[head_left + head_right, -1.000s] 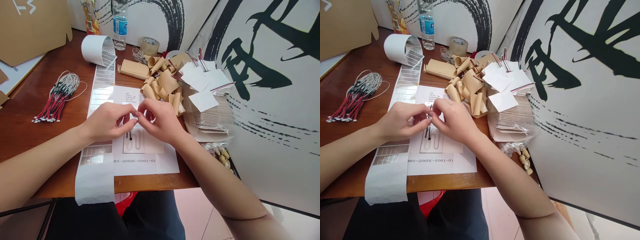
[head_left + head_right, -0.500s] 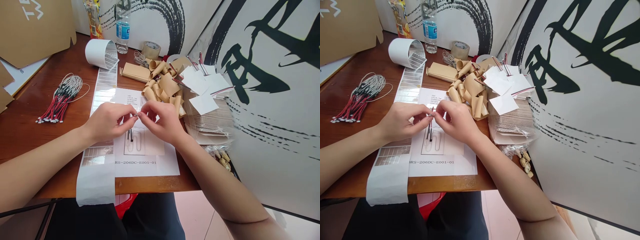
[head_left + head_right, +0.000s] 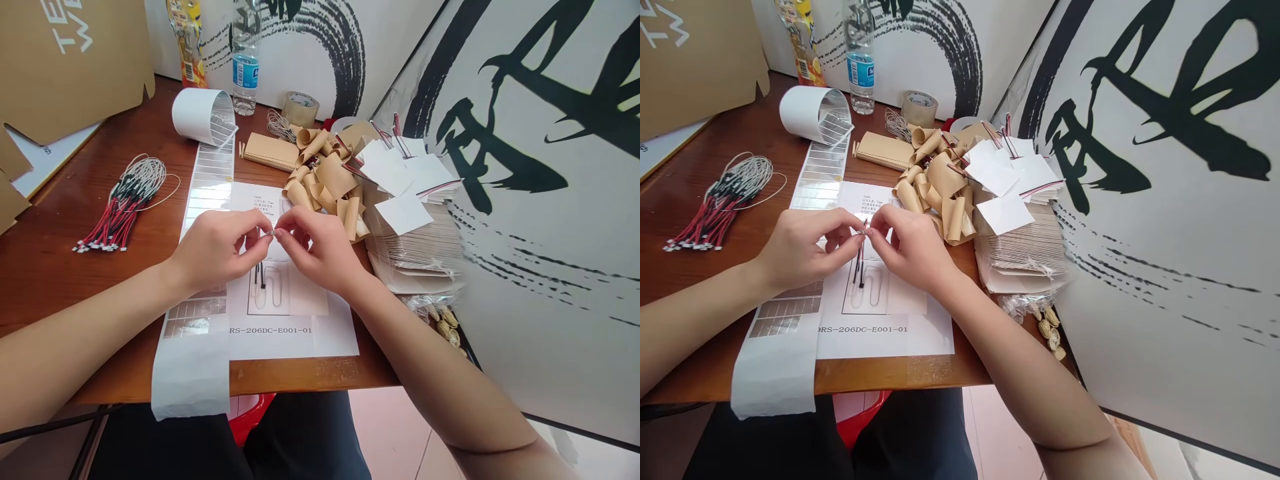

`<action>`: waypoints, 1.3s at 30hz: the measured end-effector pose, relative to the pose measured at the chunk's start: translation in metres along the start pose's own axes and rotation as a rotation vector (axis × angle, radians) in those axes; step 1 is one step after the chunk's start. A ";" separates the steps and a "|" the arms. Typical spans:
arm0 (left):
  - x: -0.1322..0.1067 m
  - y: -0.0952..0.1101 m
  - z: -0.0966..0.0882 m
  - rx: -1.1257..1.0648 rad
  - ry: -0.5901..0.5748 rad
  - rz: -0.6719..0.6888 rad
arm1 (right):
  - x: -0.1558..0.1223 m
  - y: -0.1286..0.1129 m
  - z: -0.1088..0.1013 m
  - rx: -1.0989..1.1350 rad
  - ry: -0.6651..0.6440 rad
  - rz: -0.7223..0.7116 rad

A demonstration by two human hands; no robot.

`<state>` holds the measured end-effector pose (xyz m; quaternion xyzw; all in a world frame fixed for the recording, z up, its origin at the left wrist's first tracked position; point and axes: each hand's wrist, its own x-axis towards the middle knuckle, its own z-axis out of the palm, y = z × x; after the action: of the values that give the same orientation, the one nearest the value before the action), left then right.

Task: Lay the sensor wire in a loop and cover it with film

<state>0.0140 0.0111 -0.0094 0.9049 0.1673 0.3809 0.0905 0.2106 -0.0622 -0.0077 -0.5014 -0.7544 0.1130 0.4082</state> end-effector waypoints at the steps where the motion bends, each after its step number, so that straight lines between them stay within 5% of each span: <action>1: 0.000 0.000 0.000 -0.003 -0.001 0.001 | 0.000 0.000 0.000 -0.001 -0.009 0.000; 17: 0.001 -0.001 0.002 -0.101 -0.038 -0.209 | -0.002 -0.004 0.001 -0.023 0.031 -0.068; 39: 0.001 0.000 0.001 -0.135 -0.073 -0.185 | -0.001 -0.002 0.000 0.007 0.012 -0.070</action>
<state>0.0153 0.0113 -0.0094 0.8907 0.2206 0.3480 0.1922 0.2092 -0.0643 -0.0072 -0.4738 -0.7687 0.0981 0.4184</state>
